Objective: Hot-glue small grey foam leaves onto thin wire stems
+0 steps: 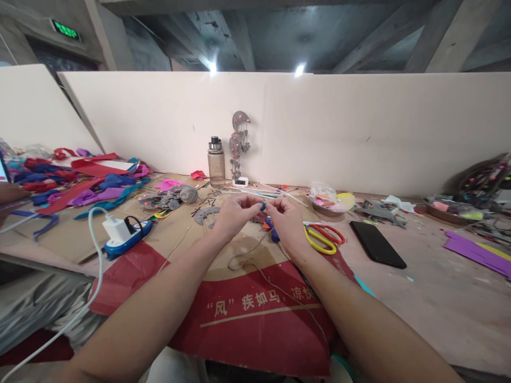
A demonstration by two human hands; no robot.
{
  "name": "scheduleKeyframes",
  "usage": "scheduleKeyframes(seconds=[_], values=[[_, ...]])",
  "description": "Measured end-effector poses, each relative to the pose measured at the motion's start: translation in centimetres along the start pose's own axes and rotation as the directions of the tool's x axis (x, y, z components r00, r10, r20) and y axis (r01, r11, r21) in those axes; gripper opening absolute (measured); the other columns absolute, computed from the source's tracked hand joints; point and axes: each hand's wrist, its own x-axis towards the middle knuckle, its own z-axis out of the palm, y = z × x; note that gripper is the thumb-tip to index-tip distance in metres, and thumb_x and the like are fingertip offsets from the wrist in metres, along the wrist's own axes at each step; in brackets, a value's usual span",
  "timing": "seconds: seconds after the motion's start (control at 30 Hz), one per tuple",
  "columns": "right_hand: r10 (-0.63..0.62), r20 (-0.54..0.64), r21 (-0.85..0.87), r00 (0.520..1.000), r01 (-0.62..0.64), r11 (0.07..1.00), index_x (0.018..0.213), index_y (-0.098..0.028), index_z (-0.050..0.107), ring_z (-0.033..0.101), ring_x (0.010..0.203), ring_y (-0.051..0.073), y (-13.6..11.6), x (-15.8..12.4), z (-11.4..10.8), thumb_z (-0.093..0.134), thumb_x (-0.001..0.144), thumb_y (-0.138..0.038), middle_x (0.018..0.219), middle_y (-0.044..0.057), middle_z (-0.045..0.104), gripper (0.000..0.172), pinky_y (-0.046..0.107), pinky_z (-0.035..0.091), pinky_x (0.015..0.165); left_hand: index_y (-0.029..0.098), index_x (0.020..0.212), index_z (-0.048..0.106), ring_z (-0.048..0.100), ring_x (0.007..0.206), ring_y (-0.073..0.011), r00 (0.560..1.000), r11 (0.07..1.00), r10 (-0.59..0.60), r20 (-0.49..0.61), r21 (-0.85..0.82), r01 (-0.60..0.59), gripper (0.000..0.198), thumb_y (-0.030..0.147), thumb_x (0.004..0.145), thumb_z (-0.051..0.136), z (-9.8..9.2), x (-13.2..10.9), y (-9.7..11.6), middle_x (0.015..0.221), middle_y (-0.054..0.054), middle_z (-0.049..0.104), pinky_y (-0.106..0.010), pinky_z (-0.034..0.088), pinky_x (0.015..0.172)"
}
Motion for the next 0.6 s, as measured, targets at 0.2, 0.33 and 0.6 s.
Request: scheduleKeyframes(seconds=[0.2, 0.33, 0.6], values=[[-0.049, 0.023, -0.063, 0.999, 0.05, 0.997, 0.075, -0.019, 0.061, 0.05, 0.061, 0.013, -0.5, -0.4, 0.0, 0.061, 0.075, -0.039, 0.069, -0.001, 0.06, 0.02, 0.026, 0.039, 0.058, 0.014, 0.076, 0.068, 0.068, 0.059, -0.0147, 0.997, 0.991, 0.064, -0.048, 0.117, -0.058, 0.018, 0.032, 0.075, 0.07, -0.2, 0.2, -0.5, 0.065, -0.002, 0.069, -0.028, 0.059, 0.062], [-0.061, 0.067, -0.007, 0.996, 0.061, 0.998, 0.091, -0.018, 0.061, 0.052, 0.065, 0.013, 0.4, -0.3, 0.2, 0.062, 0.077, -0.039, 0.074, -0.001, 0.06, 0.026, 0.026, 0.042, 0.061, 0.014, 0.075, 0.066, 0.067, 0.059, -0.0146, 0.992, 0.993, 0.067, -0.106, 0.101, -0.056, 0.02, 0.033, 0.076, 0.07, -0.4, 0.2, -0.5, 0.065, -0.002, 0.068, -0.028, 0.059, 0.062], [-0.058, 0.061, 0.075, 0.996, 0.053, 0.996, 0.091, -0.019, 0.06, 0.055, 0.07, 0.013, 0.5, -0.4, 0.4, 0.06, 0.079, -0.038, 0.081, 0.0, 0.063, 0.022, 0.026, 0.044, 0.065, 0.014, 0.075, 0.065, 0.069, 0.061, -0.016, 0.989, 0.994, 0.073, -0.13, 0.094, -0.061, 0.02, 0.034, 0.075, 0.069, -0.2, 0.1, -0.3, 0.065, -0.002, 0.069, -0.028, 0.058, 0.062]])
